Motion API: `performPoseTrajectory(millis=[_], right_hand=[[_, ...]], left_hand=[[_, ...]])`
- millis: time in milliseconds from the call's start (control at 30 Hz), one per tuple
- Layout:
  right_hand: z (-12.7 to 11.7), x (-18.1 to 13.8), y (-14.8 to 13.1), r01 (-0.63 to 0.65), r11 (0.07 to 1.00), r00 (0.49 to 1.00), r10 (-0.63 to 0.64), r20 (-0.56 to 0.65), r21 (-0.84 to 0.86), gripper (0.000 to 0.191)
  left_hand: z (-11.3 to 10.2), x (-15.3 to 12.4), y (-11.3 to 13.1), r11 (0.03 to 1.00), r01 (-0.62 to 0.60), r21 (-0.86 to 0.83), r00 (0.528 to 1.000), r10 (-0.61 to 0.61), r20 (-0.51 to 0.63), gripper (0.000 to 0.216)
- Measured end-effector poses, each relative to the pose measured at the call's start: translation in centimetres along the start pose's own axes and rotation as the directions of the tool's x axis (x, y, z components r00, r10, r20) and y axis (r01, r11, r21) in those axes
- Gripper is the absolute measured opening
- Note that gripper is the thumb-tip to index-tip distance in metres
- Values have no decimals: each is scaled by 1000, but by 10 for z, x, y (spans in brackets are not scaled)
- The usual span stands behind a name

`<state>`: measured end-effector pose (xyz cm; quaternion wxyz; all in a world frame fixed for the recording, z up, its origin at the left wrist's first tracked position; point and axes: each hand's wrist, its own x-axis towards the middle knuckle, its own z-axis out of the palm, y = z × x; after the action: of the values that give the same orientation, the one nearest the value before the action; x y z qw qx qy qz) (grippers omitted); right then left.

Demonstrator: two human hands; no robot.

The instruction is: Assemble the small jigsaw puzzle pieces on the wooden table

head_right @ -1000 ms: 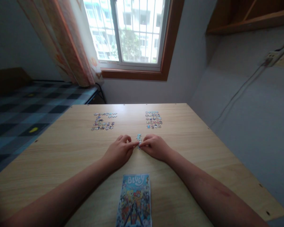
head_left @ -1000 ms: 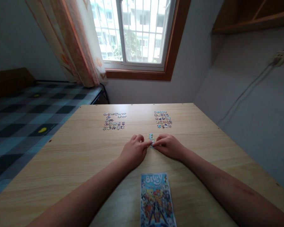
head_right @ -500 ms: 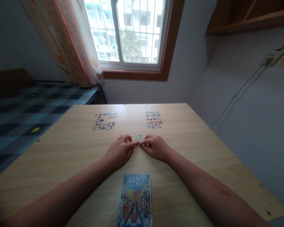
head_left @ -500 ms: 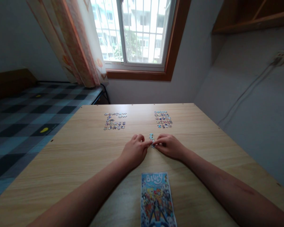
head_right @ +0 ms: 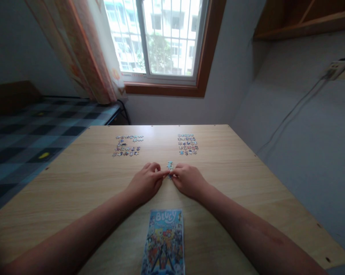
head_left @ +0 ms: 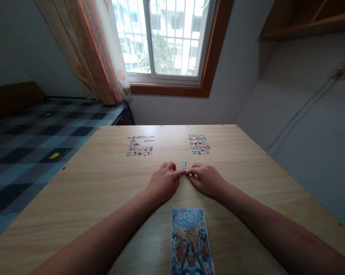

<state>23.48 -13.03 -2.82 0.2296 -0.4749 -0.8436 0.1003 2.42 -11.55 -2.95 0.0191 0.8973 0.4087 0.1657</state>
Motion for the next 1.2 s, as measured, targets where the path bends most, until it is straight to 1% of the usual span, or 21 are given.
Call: performPoseTrajectory(millis=[133,233,300,367,433,533,667,767,867,1000,1200], right_hand=[[-1,0,-2,-46,999,999,46,27,-11,18],[-1,0,2,-45,998,999,44,27,49,19],[-1,0,7,-36,991,999,37,-4,130,18],[0,1,12,-25,976,996,41,-74,216,17],[2,2,18,-10,966,988,50,-145,260,15],[5,2,25,4,974,984,38,-177,227,17],[6,1,26,21,987,990,2,-140,159,19],[6,0,24,33,991,992,-16,-126,131,20],[6,0,23,39,994,992,-26,-121,101,21],[7,1,24,49,998,994,-43,-105,50,22],[6,2,23,44,999,996,-42,-76,25,22]], left_hand=[[1,0,-1,1000,-12,2,1000,12,-13,33],[3,-1,-2,1000,-15,-1,1000,15,-15,33],[4,-1,-3,1000,-10,-5,1000,10,-18,33],[5,-1,-3,1000,-9,-9,1000,9,-28,33],[6,-1,-4,1000,-15,-10,999,15,-41,32],[5,-1,-3,1000,-18,-2,999,18,-49,32],[4,-1,-3,1000,-10,-12,999,9,-37,34],[3,-2,-4,999,-17,-43,999,15,-53,38],[1,-3,-3,994,-83,-69,995,78,-68,36],[-2,-4,2,983,-174,-62,984,171,-46,29],[-3,-4,3,980,-195,-37,981,195,-4,24]])
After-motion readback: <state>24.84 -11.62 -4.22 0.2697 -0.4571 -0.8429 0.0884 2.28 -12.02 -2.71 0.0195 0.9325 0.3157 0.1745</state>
